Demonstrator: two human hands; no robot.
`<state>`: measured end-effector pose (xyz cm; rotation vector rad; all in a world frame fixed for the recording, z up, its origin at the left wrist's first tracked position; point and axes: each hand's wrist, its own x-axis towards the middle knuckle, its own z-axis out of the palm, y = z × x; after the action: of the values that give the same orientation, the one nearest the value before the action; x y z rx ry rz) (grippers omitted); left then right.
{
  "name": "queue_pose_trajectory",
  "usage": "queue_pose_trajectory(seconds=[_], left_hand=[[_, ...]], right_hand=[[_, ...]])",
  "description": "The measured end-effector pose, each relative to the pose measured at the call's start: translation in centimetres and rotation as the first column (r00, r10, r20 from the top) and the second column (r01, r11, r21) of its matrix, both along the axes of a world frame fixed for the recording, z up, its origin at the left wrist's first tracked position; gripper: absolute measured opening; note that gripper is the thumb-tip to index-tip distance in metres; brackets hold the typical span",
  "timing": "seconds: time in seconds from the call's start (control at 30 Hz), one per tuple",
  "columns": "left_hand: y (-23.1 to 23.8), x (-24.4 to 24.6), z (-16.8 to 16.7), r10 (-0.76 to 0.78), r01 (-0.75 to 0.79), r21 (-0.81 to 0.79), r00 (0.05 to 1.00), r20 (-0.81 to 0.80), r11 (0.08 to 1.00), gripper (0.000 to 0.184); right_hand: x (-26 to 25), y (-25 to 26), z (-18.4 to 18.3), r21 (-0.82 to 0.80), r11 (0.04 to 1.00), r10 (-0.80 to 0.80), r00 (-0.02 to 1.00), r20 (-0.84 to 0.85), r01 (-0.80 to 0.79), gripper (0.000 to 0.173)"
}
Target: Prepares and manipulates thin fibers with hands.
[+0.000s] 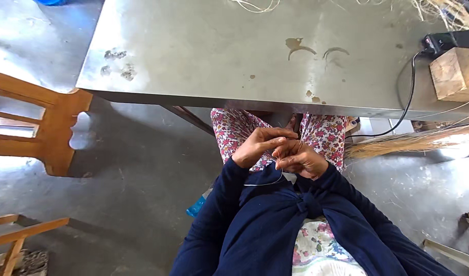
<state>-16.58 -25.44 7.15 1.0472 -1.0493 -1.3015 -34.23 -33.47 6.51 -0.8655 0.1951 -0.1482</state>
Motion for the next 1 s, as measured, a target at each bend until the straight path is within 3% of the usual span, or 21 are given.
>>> queue_pose_trajectory(seconds=[0.13,0.23,0.33,0.47,0.6,0.87,1.0], left_hand=[[-1.4,0.2,0.5,-0.193,0.196,0.104,0.981,-0.031,0.975,0.028],[-1.8,-0.5,0.5,-0.208,0.215,0.164,0.976,-0.058,0.963,0.02],[-1.9,-0.8,-0.4,-0.164,0.174,0.117,0.982,-0.095,0.978,0.019],[-1.5,-0.8,-0.2,-0.032,0.038,0.077,0.997,-0.074,0.996,0.02],[-1.0,-0.2,1.0,0.186,-0.183,0.047,0.98,-0.071,0.982,0.023],[1.2,1.6,3.8,0.557,-0.572,0.101,0.72,-0.412,0.814,0.038],[3.2,4.0,4.7,0.64,-0.726,0.014,0.596,-0.485,0.688,0.039]], right_hand=[[0.2,0.2,-0.5,0.033,0.996,0.09,0.995,-0.047,-0.089,0.016],[0.3,0.3,-0.7,0.039,0.996,0.089,0.992,-0.084,-0.086,0.014],[0.3,0.4,-0.8,0.018,0.998,0.06,0.991,-0.117,-0.058,0.013],[-0.1,0.3,-0.9,-0.038,0.999,-0.009,0.987,-0.162,0.002,0.013],[-0.5,0.0,-1.3,-0.028,1.0,-0.005,0.994,-0.106,0.002,0.056],[-1.8,-0.7,-1.3,-0.233,0.918,-0.33,0.944,0.001,0.321,0.074],[-1.8,-0.6,-1.1,-0.2,0.889,-0.421,0.907,-0.006,0.411,0.074]])
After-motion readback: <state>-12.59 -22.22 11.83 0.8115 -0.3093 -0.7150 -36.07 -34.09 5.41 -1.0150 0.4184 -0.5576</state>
